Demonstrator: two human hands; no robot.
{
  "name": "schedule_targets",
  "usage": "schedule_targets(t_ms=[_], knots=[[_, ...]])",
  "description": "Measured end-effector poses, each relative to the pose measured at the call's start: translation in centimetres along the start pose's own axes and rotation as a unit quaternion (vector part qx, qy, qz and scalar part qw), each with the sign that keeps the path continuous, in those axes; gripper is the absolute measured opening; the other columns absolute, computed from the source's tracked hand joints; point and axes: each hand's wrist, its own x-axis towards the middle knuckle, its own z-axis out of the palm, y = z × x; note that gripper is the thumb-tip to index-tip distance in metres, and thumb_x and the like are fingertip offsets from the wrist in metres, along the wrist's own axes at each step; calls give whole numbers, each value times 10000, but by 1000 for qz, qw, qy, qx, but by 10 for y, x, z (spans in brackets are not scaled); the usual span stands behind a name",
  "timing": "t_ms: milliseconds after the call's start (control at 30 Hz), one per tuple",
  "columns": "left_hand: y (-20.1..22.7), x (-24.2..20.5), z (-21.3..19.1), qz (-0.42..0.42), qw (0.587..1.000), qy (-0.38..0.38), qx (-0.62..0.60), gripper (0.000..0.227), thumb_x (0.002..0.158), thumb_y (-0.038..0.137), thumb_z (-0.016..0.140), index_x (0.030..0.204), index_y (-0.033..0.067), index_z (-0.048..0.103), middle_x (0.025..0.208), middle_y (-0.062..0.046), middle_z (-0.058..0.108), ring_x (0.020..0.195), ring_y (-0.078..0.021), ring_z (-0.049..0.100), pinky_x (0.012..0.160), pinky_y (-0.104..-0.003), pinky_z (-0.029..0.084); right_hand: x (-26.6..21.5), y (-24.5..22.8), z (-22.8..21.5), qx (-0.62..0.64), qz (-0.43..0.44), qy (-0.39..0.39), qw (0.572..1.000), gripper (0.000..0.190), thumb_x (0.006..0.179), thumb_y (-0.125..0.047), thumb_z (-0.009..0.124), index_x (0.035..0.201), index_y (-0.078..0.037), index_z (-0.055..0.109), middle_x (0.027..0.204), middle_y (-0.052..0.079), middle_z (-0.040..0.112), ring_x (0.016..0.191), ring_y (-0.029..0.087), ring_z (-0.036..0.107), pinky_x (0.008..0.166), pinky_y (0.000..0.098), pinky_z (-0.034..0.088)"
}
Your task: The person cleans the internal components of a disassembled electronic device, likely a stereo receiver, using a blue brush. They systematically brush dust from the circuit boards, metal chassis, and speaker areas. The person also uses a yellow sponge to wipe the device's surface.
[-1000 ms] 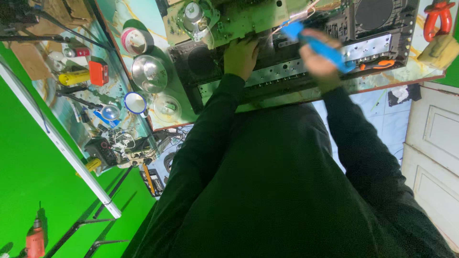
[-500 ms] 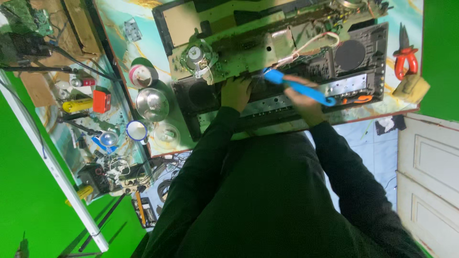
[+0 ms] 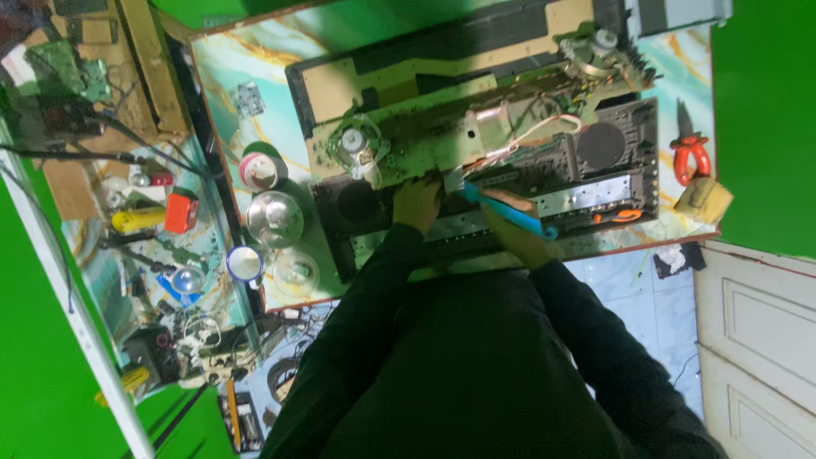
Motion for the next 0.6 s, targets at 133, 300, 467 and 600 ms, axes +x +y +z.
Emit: schedule_targets(t_ms=[133,300,467,600], knots=[[-1,1,7,16,999,37,5,298,857,229,688,1147,172,723,1157,-54,725,1132,-366,607,955,-544,497,-3,7,0,-88,30,22,995,257,956,-78,689,1194,-58,782,953,144,761,815,201,658,748,344,540],[1,-1,-2,15,1000,0,21,390,812,223,713,1195,149,694,1172,-71,703,1154,-371,601,948,-564,483,-6,16,-2,-97,97,35,990,252,972,-129,681,1194,-87,792,845,137,743,694,200,609,651,359,500],[3,-1,-9,1,1000,-24,6,500,793,199,735,1280,120,660,1207,-99,679,1176,-378,581,958,-566,472,-18,10,7,-21,-159,20,987,192,1088,-137,622,1247,-43,676,1153,129,727,1021,159,687,861,331,557],[1,-2,-10,10,999,-44,4,425,825,182,739,1245,151,678,1248,-80,679,1214,-369,567,997,-536,479,-13,-2,-3,-92,3,79,993,162,1020,-144,694,1152,-71,752,898,92,724,757,143,631,665,330,498]])
